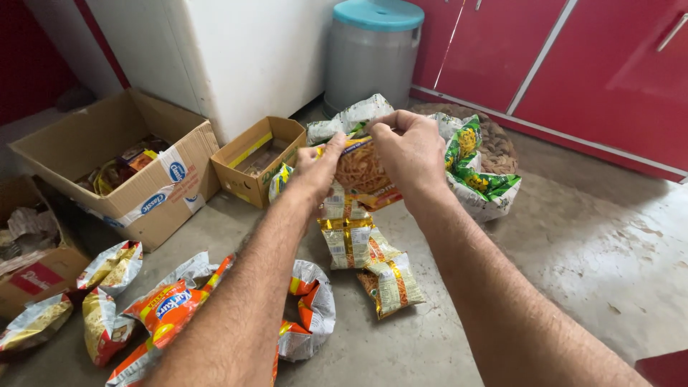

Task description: Organizing and sorting various snack bags on the floor and counter of a grocery store backroom or storefront.

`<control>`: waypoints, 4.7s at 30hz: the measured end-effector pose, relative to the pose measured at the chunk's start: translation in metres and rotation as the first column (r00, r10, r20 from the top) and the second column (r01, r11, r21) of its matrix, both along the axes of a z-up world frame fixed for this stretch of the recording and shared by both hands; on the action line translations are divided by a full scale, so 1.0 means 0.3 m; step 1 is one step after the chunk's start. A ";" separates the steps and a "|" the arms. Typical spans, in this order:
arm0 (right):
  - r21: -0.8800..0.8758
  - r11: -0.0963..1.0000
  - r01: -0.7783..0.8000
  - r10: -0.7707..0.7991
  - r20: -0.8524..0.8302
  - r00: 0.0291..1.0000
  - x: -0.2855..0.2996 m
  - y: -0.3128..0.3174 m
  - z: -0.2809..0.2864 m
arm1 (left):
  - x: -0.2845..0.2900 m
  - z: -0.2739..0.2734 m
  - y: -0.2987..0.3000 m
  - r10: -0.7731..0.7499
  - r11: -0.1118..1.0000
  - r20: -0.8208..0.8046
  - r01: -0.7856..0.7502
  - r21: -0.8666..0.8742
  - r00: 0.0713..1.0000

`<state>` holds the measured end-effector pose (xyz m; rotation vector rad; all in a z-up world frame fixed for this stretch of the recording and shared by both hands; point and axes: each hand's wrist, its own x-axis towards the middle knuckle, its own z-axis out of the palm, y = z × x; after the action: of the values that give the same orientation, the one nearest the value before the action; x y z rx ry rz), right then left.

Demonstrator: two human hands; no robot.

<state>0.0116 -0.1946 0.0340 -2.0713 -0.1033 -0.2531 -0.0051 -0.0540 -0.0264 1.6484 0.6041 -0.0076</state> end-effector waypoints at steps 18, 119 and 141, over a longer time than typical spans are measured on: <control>-0.398 0.917 -0.008 0.070 0.140 0.988 0.041 -0.001 -0.128 | -0.003 -0.096 -0.003 0.012 0.973 -0.090 -0.033 -0.229 0.996; -0.426 0.305 -0.852 0.750 -0.444 0.491 -0.569 1.259 -0.751 | -0.766 -0.701 1.185 0.366 0.907 -0.459 -0.199 0.372 0.810; -0.391 0.265 -0.882 0.647 -0.606 0.463 -0.634 1.312 -0.790 | -0.796 -0.756 1.194 0.437 0.899 -0.461 -0.382 0.213 0.772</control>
<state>-0.1786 0.1991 -0.2030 -2.4251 -1.1785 0.9277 -0.2440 0.3041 -0.2533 1.5869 1.3847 -0.0869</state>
